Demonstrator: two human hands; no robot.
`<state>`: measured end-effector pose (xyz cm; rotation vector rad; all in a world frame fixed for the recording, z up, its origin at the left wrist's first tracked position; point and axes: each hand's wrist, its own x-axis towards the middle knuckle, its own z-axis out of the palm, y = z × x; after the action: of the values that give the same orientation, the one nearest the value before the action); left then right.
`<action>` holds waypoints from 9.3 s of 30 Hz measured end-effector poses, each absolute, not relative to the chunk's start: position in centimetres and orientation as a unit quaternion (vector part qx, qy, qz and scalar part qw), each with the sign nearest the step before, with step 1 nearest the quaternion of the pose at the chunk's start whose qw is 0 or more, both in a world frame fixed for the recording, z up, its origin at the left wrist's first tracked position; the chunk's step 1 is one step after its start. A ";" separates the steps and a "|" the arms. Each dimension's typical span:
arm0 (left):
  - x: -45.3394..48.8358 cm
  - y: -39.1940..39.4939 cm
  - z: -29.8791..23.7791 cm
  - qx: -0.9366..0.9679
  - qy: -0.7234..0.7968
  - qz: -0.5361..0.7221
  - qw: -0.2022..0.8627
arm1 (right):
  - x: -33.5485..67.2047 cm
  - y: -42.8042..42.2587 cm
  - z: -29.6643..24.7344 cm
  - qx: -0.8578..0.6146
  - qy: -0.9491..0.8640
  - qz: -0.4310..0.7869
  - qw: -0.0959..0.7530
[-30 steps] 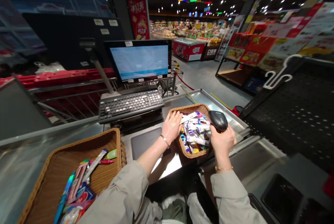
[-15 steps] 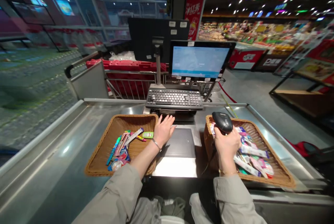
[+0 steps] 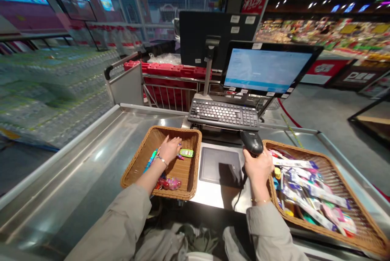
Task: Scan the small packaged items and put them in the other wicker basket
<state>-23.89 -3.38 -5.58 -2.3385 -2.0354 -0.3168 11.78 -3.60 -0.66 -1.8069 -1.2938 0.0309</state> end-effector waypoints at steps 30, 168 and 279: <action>-23.2 1.1 -11.4 -0.763 -0.639 0.063 -0.070 | 11.4 -2.5 -2.9 -0.752 -0.524 0.016 0.400; 20.5 0.4 -0.9 -0.920 -0.267 -0.288 -0.002 | 33.4 -13.8 0.9 -0.857 -0.236 -0.105 0.447; -21.6 -8.8 0.3 -0.709 -0.659 -0.223 0.118 | 7.8 -4.7 0.0 -0.694 -0.563 0.055 0.445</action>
<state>-21.63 -8.75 0.31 -2.0739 -1.9277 -0.6516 7.85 -4.66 0.02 -1.7205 -1.3961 0.1371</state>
